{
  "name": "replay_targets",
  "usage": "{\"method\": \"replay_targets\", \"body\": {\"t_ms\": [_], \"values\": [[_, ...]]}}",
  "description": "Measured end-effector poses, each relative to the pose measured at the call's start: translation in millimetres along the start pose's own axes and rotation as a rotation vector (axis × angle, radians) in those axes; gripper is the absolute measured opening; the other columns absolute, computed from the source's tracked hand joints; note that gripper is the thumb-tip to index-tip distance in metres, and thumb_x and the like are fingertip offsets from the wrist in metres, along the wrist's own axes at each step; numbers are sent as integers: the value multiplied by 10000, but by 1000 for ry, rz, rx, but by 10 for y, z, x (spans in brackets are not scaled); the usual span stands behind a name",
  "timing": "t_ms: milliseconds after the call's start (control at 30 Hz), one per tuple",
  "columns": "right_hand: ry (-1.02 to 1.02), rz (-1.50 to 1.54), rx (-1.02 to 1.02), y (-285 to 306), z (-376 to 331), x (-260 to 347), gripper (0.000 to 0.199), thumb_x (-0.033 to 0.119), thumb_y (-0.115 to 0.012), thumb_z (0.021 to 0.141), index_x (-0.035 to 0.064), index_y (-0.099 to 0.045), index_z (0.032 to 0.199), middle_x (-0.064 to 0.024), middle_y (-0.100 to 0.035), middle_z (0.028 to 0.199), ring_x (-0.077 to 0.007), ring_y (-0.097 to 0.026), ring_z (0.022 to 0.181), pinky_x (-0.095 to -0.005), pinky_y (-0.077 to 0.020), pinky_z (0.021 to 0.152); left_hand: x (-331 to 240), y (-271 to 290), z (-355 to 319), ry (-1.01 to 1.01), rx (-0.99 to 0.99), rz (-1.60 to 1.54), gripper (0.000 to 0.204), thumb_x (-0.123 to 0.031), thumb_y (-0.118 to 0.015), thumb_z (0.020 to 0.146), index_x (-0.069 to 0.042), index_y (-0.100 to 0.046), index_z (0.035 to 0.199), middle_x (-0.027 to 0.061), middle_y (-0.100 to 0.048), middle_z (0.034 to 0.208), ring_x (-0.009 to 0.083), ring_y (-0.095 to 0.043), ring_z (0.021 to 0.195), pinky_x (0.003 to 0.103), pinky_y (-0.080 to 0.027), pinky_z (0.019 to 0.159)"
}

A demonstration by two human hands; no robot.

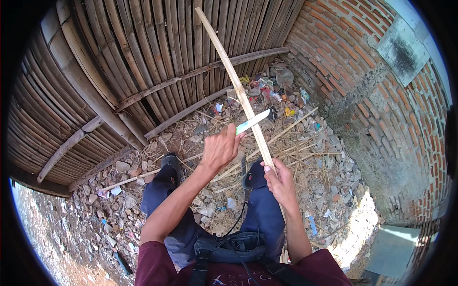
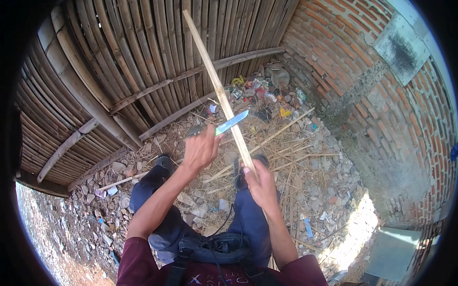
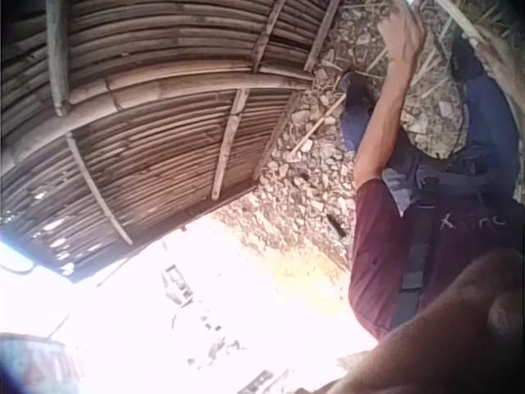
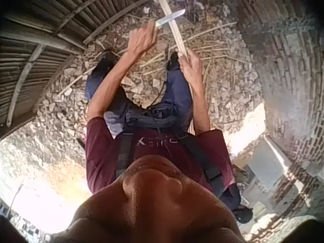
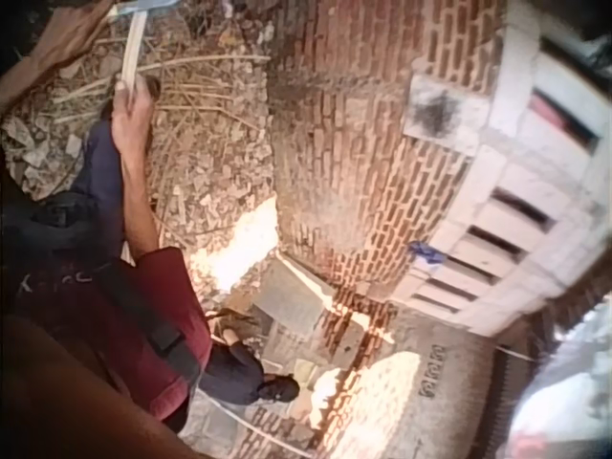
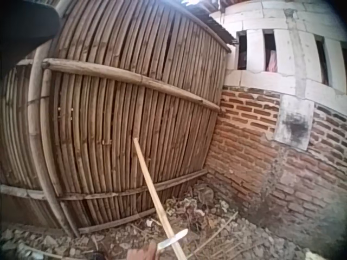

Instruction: The person shaves thin strips from a length of bamboo using a knife while sitting on the ground.

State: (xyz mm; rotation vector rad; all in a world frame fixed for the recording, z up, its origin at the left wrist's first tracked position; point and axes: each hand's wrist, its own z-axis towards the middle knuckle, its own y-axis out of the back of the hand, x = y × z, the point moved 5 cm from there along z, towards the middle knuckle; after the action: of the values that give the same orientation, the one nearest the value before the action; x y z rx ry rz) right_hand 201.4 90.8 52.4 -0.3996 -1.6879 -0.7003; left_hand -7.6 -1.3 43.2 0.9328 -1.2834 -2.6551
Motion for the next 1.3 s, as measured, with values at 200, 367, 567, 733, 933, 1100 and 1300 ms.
{"method": "replay_targets", "body": {"t_ms": [200,367,567,733,933,1100,1300], "values": [[-36,23,11,-2,-9,51,221,143,-601,1071,6,-707,1209,41,-587,728,-34,-505,609,-242,-412,547,-178,66,-108,-124,29,-93,317,-343,-575,1081,-47,-518,985,179,-659,738,418,-643,575,513,-479,511],[137,-208,-66,7,39,5,211,131,-621,1046,7,-713,1190,-57,-667,735,-117,-597,625,-318,-472,599,-280,-18,-218,-159,50,-72,347,-372,-594,1072,-50,-514,971,167,-642,707,404,-644,571,503,-482,499],[214,-315,-154,-36,-15,172,222,124,-605,1045,-1,-700,1201,-41,-663,801,-99,-581,663,-306,-473,617,-264,-118,-189,-130,74,-27,368,-392,-603,1067,-52,-510,960,164,-648,729,402,-648,573,493,-485,484],[209,-359,-163,6,-23,199,225,121,-602,1038,-7,-692,1200,-76,-683,807,-134,-605,689,-333,-492,659,-252,-175,-140,-148,82,7,390,-412,-598,1067,-47,-513,956,158,-636,748,388,-656,579,477,-491,478],[216,-382,-173,-7,-37,238,225,132,-598,1042,-11,-681,1195,-102,-676,801,-160,-611,677,-349,-490,654,-275,-172,-111,-207,-5,61,411,-432,-584,1081,-58,-492,937,127,-597,722,311,-655,528,425,-480,432],[244,-387,-195,8,-37,215,224,134,-595,1043,-12,-674,1194,-117,-690,812,-177,-637,680,-357,-500,657,-290,-185,-71,-241,-34,86,394,-412,-596,1078,-64,-488,930,113,-582,710,288,-648,521,408,-475,429],[215,-388,-199,-8,-55,273,197,137,-611,1045,14,-680,1181,-227,-723,858,-392,-735,769,-434,-531,684,-250,-172,9,-210,-61,74,371,-394,-596,1077,-65,-482,948,126,-602,729,316,-651,530,430,-474,437]]}}
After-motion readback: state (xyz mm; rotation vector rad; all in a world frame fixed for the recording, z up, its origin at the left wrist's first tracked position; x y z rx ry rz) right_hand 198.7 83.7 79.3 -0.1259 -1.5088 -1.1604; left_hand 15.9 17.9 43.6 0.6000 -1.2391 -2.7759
